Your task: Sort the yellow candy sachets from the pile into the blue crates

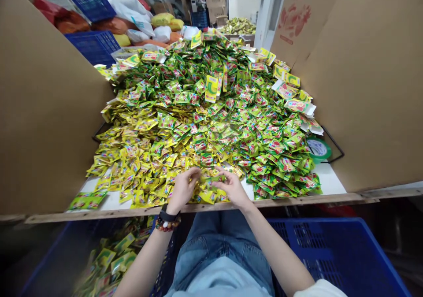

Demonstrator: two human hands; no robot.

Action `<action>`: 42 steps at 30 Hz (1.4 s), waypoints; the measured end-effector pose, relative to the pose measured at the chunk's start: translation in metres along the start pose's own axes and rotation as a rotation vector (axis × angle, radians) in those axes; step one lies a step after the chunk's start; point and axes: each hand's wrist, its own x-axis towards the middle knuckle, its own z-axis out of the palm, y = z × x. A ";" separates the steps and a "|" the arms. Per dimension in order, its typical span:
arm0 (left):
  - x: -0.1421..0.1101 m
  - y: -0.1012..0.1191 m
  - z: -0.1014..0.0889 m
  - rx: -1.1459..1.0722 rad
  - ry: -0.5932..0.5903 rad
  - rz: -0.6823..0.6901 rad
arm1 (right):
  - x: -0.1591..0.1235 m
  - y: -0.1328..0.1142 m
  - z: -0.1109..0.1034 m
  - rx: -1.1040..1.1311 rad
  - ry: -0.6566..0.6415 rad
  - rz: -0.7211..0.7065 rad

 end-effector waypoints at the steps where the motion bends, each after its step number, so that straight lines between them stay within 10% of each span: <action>1: -0.003 0.003 0.001 -0.057 -0.008 0.001 | 0.004 0.001 0.007 -0.002 -0.015 -0.008; 8: 0.035 0.008 -0.001 -0.103 -0.187 0.140 | 0.010 0.010 -0.005 -0.165 0.002 -0.018; 15: 0.215 0.028 -0.065 0.410 0.499 0.140 | -0.015 0.005 -0.051 -0.254 0.231 -0.096; 20: 0.302 0.042 -0.059 0.546 0.227 0.280 | -0.019 -0.004 -0.056 -0.253 0.321 -0.097; 26: 0.350 0.065 -0.018 0.451 0.214 -0.006 | -0.018 -0.011 -0.053 -0.237 0.310 -0.107; 32: 0.315 0.073 -0.011 0.347 0.221 0.083 | -0.019 -0.007 -0.060 -0.193 0.369 -0.073; 38: 0.189 0.045 -0.020 0.261 0.191 0.446 | -0.001 -0.022 -0.065 0.077 0.382 -0.078; 42: 0.107 0.029 -0.017 0.144 -0.064 0.592 | 0.017 -0.054 -0.066 0.276 0.338 -0.072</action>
